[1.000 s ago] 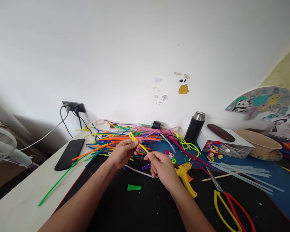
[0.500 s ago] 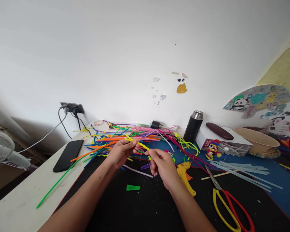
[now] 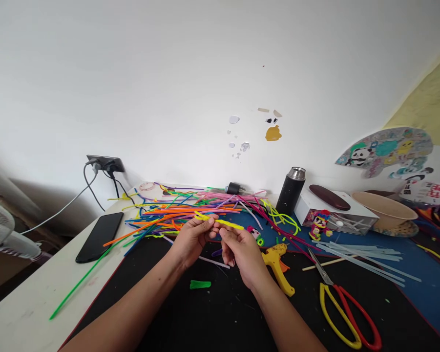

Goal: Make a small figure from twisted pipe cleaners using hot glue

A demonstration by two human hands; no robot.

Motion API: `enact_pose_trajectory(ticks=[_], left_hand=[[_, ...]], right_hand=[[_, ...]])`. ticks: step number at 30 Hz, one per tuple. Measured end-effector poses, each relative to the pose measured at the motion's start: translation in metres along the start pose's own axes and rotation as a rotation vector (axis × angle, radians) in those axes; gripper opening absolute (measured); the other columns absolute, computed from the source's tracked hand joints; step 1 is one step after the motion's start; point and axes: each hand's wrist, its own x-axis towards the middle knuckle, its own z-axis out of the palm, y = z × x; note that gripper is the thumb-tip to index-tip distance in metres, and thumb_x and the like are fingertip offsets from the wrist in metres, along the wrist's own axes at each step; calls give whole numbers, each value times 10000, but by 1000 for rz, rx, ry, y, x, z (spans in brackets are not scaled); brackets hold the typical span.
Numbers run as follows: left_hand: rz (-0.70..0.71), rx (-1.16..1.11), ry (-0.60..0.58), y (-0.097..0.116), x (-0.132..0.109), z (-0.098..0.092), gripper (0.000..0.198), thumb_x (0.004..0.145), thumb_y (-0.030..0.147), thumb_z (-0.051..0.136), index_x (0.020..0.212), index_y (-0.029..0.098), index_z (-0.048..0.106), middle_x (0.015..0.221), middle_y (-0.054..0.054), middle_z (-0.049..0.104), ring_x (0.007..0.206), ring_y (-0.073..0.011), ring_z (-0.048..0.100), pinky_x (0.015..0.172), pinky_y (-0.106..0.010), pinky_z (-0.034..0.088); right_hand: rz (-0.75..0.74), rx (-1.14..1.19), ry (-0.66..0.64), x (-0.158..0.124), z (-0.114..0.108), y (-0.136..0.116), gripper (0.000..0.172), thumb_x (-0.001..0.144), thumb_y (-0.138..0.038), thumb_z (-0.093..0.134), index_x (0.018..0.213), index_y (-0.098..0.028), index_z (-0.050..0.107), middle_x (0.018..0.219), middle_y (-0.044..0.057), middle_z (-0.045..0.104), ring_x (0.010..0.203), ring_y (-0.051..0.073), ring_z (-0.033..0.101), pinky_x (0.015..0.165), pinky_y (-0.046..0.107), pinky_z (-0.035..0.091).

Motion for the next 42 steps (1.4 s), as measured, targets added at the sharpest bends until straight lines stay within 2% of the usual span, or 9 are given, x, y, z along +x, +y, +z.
enact_pose_trajectory(ticks=[5,8,10,12,16,20,27,33,42], left_hand=[[8,38,-16,-8,-6,7,392,579,259,1003,867,69,817,705,-68,750,619,-107,667,577,-174,543],[-2,64,-37,-11,-8,9,369,594,270,996,859,85,820,706,-65,747,606,-105,660,582,-186,539],[-4,81,-52,-12,-9,10,356,609,278,989,860,90,821,717,-69,750,599,-106,657,584,-193,538],[-4,90,-61,-10,-9,9,356,618,280,985,871,91,819,715,-66,744,600,-108,656,585,-198,538],[31,96,-71,-1,-9,8,353,634,277,976,900,115,811,703,-43,727,606,-111,656,586,-198,536],[88,143,-86,8,-8,6,299,651,298,968,788,121,769,701,-44,726,601,-110,651,585,-197,530],[144,167,-52,2,-8,8,294,683,306,952,783,126,743,726,-44,739,648,-121,678,642,-210,558],[70,152,-94,-4,-10,10,302,685,301,954,832,121,761,749,-58,760,629,-124,692,643,-221,583],[-78,90,-205,7,-8,0,306,654,225,967,881,112,795,785,-77,769,669,-126,716,614,-166,577]], right_hand=[[-46,68,109,2,-2,0,543,757,-601,828,1062,-171,698,516,-75,555,346,91,465,314,185,287],[-56,68,122,2,-4,2,477,762,-620,817,807,-164,684,462,-58,532,328,81,418,305,191,272],[-50,48,111,3,-5,3,531,783,-634,791,605,-172,601,429,-34,518,325,71,388,311,198,279],[-40,31,110,3,-6,2,574,797,-636,775,528,-181,552,416,-23,510,325,68,375,312,202,284],[-49,41,149,3,-9,-4,550,790,-623,784,532,-192,559,427,-32,497,335,77,377,300,205,280],[-51,32,198,4,-10,-8,539,770,-591,806,511,-199,541,431,-33,484,351,81,388,305,205,284],[-27,104,169,4,-9,-5,507,756,-567,828,549,-202,543,466,-35,502,371,84,393,310,200,279],[-37,106,146,4,-8,-4,546,757,-592,825,522,-198,530,436,-54,446,347,80,367,296,204,271],[-18,70,102,2,-10,-6,590,797,-608,787,482,-203,496,407,-39,451,346,81,361,314,210,280]])
